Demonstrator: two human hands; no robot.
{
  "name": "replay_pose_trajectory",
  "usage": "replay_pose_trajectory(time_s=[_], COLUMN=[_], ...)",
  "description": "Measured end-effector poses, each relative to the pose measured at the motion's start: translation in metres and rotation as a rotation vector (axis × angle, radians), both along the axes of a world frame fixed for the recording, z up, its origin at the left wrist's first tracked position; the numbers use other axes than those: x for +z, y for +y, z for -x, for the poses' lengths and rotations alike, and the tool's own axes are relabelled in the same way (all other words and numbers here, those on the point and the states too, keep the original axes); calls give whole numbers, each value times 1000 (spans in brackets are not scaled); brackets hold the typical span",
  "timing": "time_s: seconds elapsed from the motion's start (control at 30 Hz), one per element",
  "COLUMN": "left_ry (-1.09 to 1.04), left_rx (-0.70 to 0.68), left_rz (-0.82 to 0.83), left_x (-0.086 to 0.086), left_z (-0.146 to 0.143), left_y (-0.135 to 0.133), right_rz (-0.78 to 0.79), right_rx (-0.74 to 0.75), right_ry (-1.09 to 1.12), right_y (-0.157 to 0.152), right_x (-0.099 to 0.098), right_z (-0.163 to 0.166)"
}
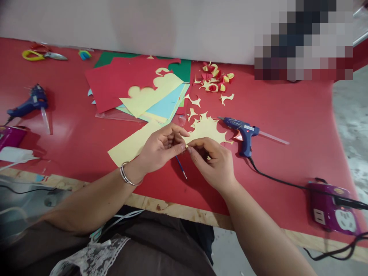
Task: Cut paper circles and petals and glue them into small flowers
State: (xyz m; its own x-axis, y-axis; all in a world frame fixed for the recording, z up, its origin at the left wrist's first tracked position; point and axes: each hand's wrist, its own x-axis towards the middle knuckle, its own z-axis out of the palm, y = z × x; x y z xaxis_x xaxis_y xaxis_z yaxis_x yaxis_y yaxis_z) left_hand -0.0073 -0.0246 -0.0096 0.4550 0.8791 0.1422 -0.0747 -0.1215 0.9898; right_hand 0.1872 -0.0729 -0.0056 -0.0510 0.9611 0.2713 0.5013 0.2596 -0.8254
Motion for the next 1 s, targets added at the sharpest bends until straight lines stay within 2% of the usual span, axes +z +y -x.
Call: replay_pose_trajectory(time_s=[0.53, 0.77, 1.0], left_ry=[72, 38, 80], left_rx=[39, 76, 91], left_rz=[-78, -52, -149], left_x=[2, 3, 1], left_z=[-1, -3, -1], left_y=[-4, -6, -5], right_rz=[27, 26, -24], right_rx=[-32, -44, -42], right_ry=[6, 22, -37], right_y=[3, 3, 0], right_x=[3, 0, -2], right_z=[3, 2, 1])
